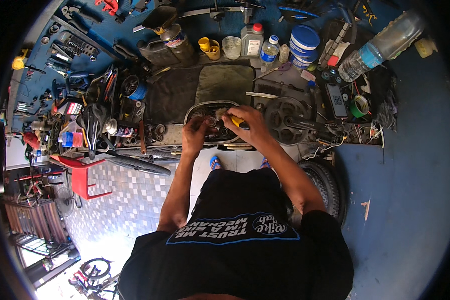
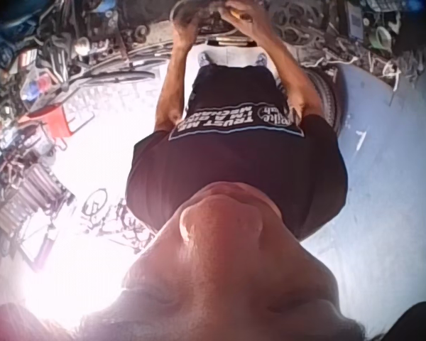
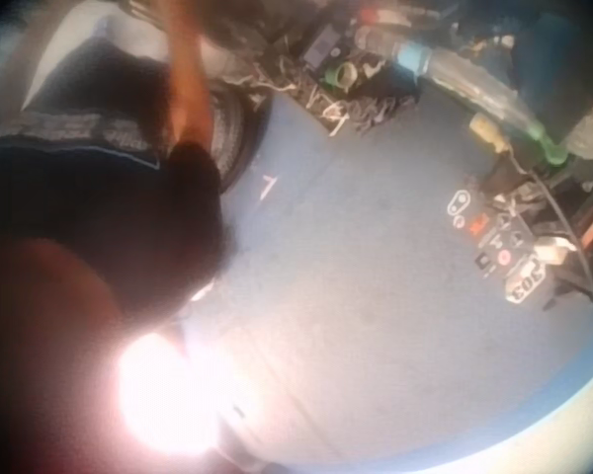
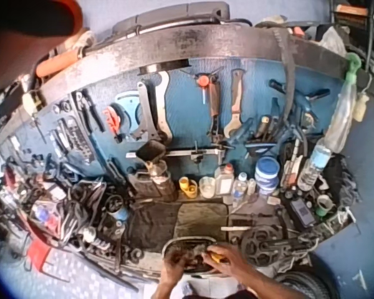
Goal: The person cleans a bicycle hub with a brush and solvent, then retrieves a tire pressure gauge and a small metal part from a wall-mounted tool rack. The person continues to clean the hub and handles the metal part near the workbench.
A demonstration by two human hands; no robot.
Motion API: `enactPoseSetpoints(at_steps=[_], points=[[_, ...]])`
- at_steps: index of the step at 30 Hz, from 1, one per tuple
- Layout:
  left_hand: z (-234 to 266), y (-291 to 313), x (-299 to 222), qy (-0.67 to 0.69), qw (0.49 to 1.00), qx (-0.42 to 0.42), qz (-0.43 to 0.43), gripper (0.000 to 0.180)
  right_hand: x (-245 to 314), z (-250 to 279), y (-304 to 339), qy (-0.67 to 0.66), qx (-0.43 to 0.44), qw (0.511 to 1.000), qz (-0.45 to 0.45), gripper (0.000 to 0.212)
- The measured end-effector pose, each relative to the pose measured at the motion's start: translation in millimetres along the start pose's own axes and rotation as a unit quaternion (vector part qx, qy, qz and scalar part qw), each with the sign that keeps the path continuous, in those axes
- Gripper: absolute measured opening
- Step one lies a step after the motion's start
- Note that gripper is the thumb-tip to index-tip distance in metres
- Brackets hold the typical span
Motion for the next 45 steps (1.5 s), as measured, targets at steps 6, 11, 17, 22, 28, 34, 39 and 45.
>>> enactPoseSetpoints(at_steps=[6, 11, 17, 22, 28, 34, 39, 45], points=[[-2.1, 0.9, -17.6, -0.116, 0.991, 0.007, -0.059, 0.025, 15.6, -4.4, 1.5, 0.039, 0.091, 0.994, 0.035, 0.021], [-6.1, 2.2, -24.9, -0.142, 0.988, 0.009, -0.062, 0.027, 24.9, -3.5, 2.8, 0.098, 0.107, 0.988, 0.051, 0.02], [-6.0, 1.5, -26.4, -0.154, 0.986, 0.014, -0.057, 0.028, 30.5, -1.0, 9.1, 0.072, 0.097, 0.991, 0.062, 0.02], [-1.3, -0.6, -12.6, -0.144, 0.988, -0.009, -0.057, 0.029, 25.3, -5.4, 5.2, 0.114, 0.105, 0.986, 0.056, 0.019], [-6.0, 3.3, -22.9, -0.195, 0.979, -0.003, -0.067, 0.029, 24.2, -2.3, 7.7, 0.145, 0.08, 0.985, 0.057, 0.019], [-9.0, 3.9, -17.5, -0.135, 0.99, 0.01, -0.025, 0.027, 19.6, -2.0, 9.4, 0.114, 0.083, 0.988, 0.055, 0.021], [-11.6, 6.6, -12.2, -0.003, 0.999, 0.023, -0.041, 0.026, -21.6, 0.7, 12.4, 0.093, 0.099, 0.985, -0.102, 0.026], [-19.7, 8.2, -10.4, 0.061, 0.997, 0.052, -0.022, 0.029, -56.7, -16.3, 36.6, 0.035, 0.128, 0.982, -0.131, 0.029]])
Point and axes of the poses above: each hand's wrist, its own y-axis away from the middle knuckle, its own z-axis out of the back of the hand, x = y × z, the point moved 8 cm from there along -y, towards the middle knuckle, and after that the axes turned 7 degrees about -z, right-handed, at the moved point
